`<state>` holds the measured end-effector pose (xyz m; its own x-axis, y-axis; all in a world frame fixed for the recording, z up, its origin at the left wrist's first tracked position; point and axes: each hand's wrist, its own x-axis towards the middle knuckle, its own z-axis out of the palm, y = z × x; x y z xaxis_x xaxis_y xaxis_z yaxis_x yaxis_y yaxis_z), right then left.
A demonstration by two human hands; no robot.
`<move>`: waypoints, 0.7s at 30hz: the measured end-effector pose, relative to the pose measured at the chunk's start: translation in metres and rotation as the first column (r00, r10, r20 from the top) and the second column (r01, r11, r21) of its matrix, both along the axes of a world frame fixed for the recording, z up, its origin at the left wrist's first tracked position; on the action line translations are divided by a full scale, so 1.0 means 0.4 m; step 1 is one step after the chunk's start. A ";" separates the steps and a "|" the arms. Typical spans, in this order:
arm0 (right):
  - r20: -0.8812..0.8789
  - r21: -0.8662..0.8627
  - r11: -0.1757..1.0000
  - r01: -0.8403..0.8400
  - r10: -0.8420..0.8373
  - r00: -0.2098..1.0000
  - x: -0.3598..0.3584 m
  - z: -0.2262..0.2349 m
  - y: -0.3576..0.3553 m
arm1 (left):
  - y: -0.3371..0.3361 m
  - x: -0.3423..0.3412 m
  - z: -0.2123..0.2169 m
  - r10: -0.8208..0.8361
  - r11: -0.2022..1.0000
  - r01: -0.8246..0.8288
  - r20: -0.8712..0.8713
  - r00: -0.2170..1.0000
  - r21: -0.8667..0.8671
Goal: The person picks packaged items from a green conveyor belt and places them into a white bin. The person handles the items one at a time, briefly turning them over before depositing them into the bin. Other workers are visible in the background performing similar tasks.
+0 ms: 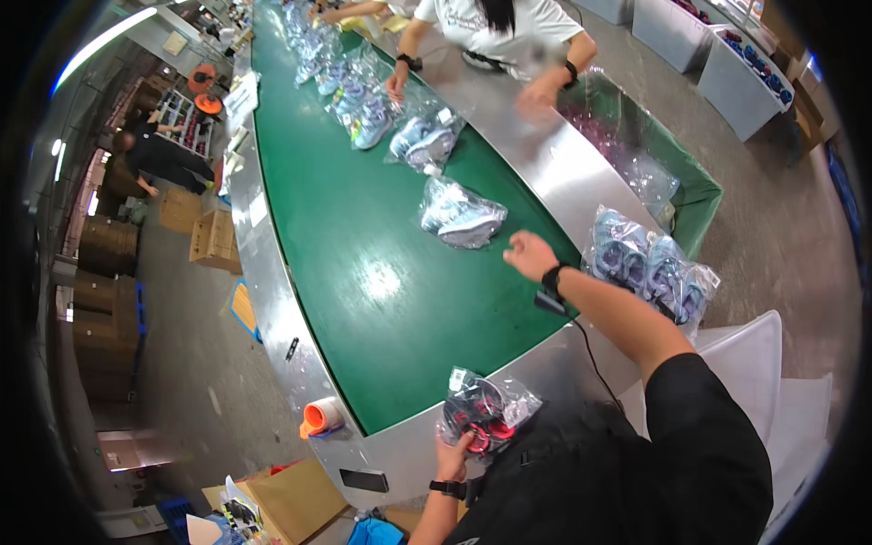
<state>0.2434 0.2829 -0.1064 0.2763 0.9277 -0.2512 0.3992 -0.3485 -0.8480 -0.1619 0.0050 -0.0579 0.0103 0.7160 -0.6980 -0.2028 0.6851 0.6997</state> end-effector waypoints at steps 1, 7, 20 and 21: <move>0.062 0.057 0.998 0.036 -0.039 0.997 0.030 -0.027 0.036 | 0.013 -0.004 0.011 0.033 0.999 -0.033 -0.005 0.999 0.017; 0.123 0.067 0.994 0.081 -0.089 0.988 0.108 -0.155 0.217 | 0.046 -0.049 0.049 0.070 0.997 -0.069 -0.062 0.996 0.025; 0.238 -0.144 0.986 -0.088 0.120 0.964 0.006 -0.099 0.227 | 0.079 -0.073 0.055 0.171 0.982 -0.171 0.003 0.985 -0.080; 0.180 -0.125 0.989 -0.079 0.101 0.978 -0.003 -0.094 0.216 | 0.077 -0.074 0.056 0.185 0.981 -0.183 0.025 0.982 -0.064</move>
<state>0.2424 0.3694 -0.1441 0.2450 0.9181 -0.3115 0.5799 -0.3963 -0.7118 -0.1916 0.0358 -0.0356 -0.0957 0.6639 -0.7417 -0.3495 0.6752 0.6495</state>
